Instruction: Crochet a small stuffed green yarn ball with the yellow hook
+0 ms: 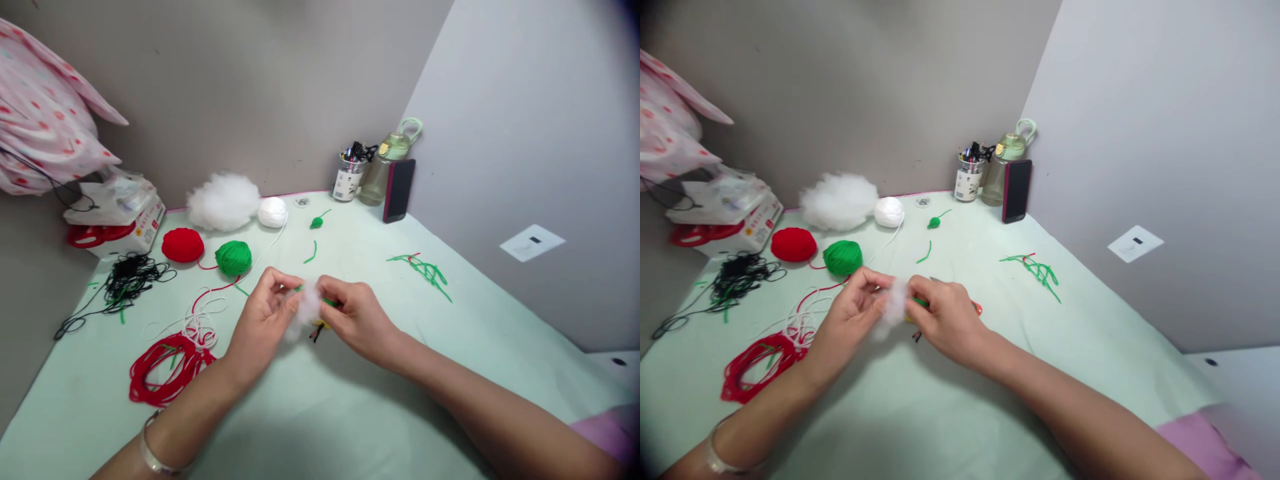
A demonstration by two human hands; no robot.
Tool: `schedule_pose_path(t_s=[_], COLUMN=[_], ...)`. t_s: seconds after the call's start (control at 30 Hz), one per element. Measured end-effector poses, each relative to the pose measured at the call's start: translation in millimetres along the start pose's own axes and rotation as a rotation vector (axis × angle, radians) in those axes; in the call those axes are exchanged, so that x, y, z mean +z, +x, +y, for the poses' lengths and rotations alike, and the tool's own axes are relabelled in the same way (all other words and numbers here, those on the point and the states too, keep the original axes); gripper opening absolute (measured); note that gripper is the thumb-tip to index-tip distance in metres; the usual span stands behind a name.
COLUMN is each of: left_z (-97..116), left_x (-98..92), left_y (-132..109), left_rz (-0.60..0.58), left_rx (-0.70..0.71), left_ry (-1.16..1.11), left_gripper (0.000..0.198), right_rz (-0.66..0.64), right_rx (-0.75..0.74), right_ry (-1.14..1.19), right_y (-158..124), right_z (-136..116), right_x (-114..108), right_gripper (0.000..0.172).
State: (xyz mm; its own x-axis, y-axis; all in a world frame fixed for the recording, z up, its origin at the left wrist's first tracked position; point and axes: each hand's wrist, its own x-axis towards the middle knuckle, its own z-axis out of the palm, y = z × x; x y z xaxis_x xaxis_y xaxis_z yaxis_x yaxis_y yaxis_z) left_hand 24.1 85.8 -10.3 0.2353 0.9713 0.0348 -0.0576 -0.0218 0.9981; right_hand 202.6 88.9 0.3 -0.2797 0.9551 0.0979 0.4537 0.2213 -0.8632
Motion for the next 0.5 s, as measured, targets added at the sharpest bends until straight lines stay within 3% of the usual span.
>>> schedule_pose_path(t_s=[0.17,0.27,0.37,0.5], left_z=[-9.8,-16.7,-21.3,-19.6], left_x=[-2.3,-3.6,-5.2,-2.6], left_y=[4.8,4.2,3.7,3.9], left_rz=[0.047,0.102,0.147,0.143], left_rx=[0.059,0.130,0.164,0.110], left_ry=[0.073,0.127,0.145,0.096], left_gripper=[0.012,0.018,0.025,0.012], right_rz=[-0.125,-0.141,-0.129,0.023], right_rx=[0.025,0.013,-0.008,-0.177], right_ry=[0.090,0.080,0.070,0.095], right_y=[-2.9,-6.2,-4.1,3.9], right_z=[-9.0,-12.9,-8.6,0.5], right_x=[-1.6,2.8,4.9,-1.8], right_gripper=[0.023,0.026,0.027,0.015])
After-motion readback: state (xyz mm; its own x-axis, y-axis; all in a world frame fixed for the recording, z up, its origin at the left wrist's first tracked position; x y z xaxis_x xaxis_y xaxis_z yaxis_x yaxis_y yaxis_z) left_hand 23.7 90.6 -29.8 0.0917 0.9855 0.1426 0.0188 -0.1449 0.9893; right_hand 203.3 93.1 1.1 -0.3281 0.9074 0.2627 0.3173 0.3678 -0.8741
